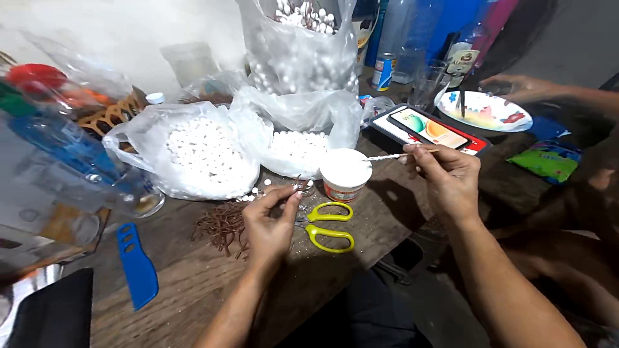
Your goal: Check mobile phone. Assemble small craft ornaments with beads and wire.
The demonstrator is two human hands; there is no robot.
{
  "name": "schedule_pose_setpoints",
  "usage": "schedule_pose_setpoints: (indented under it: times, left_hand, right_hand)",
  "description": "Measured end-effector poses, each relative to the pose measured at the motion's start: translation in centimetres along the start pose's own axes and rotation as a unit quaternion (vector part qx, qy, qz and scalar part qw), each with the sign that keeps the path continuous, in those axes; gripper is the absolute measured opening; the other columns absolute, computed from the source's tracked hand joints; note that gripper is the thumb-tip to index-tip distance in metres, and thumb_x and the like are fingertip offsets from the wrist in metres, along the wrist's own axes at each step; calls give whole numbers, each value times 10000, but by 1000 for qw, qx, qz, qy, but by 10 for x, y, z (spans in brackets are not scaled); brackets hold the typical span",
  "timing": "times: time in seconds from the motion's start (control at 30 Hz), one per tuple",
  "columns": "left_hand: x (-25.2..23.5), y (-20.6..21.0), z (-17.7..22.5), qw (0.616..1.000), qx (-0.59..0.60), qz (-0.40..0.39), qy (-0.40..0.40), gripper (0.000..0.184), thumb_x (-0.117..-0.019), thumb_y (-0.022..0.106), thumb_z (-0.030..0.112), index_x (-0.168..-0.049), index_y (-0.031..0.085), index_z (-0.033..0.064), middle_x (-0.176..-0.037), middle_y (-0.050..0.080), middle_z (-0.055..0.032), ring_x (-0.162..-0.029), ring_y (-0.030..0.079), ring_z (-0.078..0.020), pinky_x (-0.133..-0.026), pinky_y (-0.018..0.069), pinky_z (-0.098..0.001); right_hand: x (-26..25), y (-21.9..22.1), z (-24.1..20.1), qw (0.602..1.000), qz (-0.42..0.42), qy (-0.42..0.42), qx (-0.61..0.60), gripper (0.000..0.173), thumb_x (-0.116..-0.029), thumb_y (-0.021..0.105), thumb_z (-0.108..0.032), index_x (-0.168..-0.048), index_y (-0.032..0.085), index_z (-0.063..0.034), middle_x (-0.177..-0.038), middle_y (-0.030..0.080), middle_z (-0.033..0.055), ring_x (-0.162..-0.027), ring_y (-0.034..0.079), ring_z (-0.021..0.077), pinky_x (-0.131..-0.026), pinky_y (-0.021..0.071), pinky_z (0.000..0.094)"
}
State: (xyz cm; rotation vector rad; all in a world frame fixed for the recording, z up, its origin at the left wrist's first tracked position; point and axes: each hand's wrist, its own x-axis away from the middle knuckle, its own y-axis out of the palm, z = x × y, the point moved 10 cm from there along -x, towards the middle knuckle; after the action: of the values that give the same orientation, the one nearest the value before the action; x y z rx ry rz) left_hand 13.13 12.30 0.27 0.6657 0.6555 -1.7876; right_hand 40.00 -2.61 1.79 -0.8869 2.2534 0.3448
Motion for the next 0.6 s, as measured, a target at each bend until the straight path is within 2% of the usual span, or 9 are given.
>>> schedule_pose_setpoints:
  times: [0.13, 0.27, 0.33, 0.4, 0.5, 0.6]
  left_hand:
    - [7, -7, -2, 1000, -22, 1, 16, 85, -859, 663, -33, -879, 730, -80, -878, 721, -12, -817, 631, 90, -760, 530, -89]
    - [10, -16, -5, 998, -34, -2, 45, 108, -875, 666, 0, -896, 736, -79, -875, 730, -38, -822, 651, 63, -765, 540, -106]
    - [11, -17, -1, 995, -45, -19, 82, 144, -907, 682, 48, -930, 736, -83, -912, 738, -49, -878, 661, 50, -828, 540, -121]
    - [13, -14, 1, 994, -48, -49, 90, 153, -934, 689, 67, -960, 723, -80, -961, 741, -17, -936, 655, 65, -876, 536, -131]
    - [9, -6, -4, 995, -12, -77, 55, 69, -889, 639, -79, -912, 669, -137, -912, 705, 21, -908, 633, 83, -840, 540, -137]
    - [8, -7, -4, 996, -18, -80, 42, 64, -896, 630, -85, -902, 665, -139, -882, 696, 31, -880, 626, 93, -820, 537, -129]
  right_hand:
    - [4, -6, 28, 987, 54, 121, -88, 348, -1061, 393, -52, -991, 733, -83, -826, 742, -63, -674, 676, 22, -639, 580, 187]
    - [8, -4, 37, 971, 89, 178, -129, 415, -1096, 298, -87, -969, 693, -76, -775, 721, -63, -634, 660, 22, -621, 575, 187]
    - [13, 2, 37, 960, 116, 215, -135, 361, -1097, 324, -72, -984, 664, -35, -736, 698, -53, -594, 635, 23, -586, 559, 191]
    - [18, 1, 41, 950, 137, 231, -159, 322, -1087, 361, -55, -999, 662, 19, -723, 692, -10, -570, 624, 39, -555, 549, 203]
    - [14, -5, 33, 957, 118, 194, -182, 298, -1066, 402, -22, -1003, 685, 50, -761, 705, 11, -611, 635, 36, -592, 547, 192]
    - [14, 6, 28, 969, 53, 197, -143, 247, -1043, 467, 7, -966, 694, 68, -748, 693, 5, -636, 621, 15, -623, 535, 179]
